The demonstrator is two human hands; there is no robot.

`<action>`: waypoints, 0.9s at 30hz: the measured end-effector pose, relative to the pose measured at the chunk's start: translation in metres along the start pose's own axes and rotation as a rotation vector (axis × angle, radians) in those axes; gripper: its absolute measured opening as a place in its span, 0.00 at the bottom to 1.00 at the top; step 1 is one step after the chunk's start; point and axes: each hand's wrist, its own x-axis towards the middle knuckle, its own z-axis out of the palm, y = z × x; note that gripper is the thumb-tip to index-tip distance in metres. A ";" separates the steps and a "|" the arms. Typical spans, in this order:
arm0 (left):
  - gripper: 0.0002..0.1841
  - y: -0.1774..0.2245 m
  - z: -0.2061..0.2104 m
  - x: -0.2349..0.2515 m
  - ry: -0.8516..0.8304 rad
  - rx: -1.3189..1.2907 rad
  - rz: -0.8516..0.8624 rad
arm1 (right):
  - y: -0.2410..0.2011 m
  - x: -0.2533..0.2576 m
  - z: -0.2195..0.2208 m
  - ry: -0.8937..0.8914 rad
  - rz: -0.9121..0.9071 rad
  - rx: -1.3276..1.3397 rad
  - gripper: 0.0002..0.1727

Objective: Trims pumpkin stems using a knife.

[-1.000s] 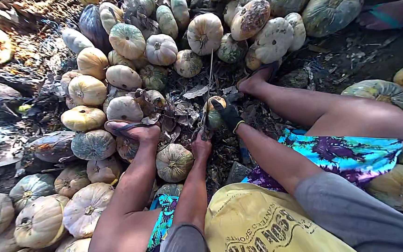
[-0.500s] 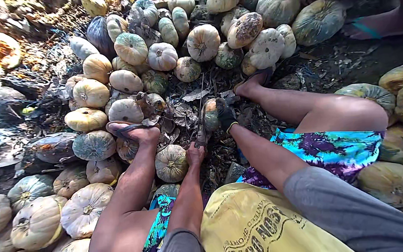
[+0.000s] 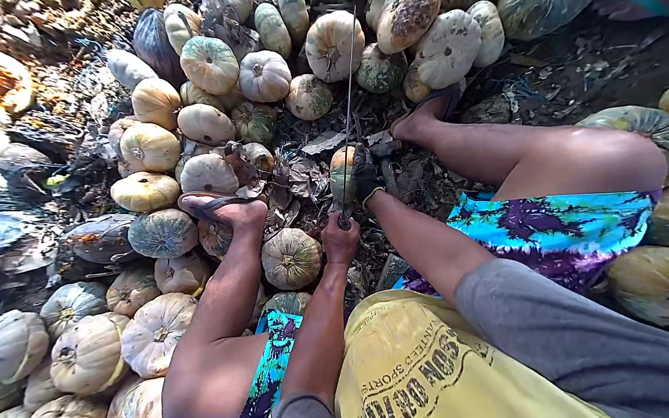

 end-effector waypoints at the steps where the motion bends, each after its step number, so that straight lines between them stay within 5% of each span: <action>1: 0.13 -0.001 0.001 0.002 -0.050 0.034 -0.055 | 0.019 0.016 0.012 0.051 -0.102 -0.020 0.33; 3: 0.18 -0.009 0.006 0.010 -0.267 0.149 -0.256 | 0.060 0.051 0.050 0.357 -0.344 0.062 0.36; 6: 0.20 -0.013 0.013 0.017 -0.327 0.175 -0.336 | 0.002 0.021 0.001 -0.086 0.047 -0.084 0.31; 9: 0.19 -0.013 0.013 0.014 -0.304 0.176 -0.346 | 0.057 0.060 0.021 0.335 -0.187 0.007 0.32; 13: 0.16 -0.010 0.009 0.021 -0.317 0.216 -0.365 | 0.091 0.085 -0.029 0.451 -0.042 -0.062 0.29; 20: 0.16 -0.011 0.001 0.031 -0.334 0.258 -0.346 | 0.185 0.075 -0.022 0.088 0.235 -0.613 0.43; 27: 0.16 -0.011 0.002 0.035 -0.314 0.247 -0.342 | 0.148 0.065 -0.039 -0.005 0.255 -0.368 0.38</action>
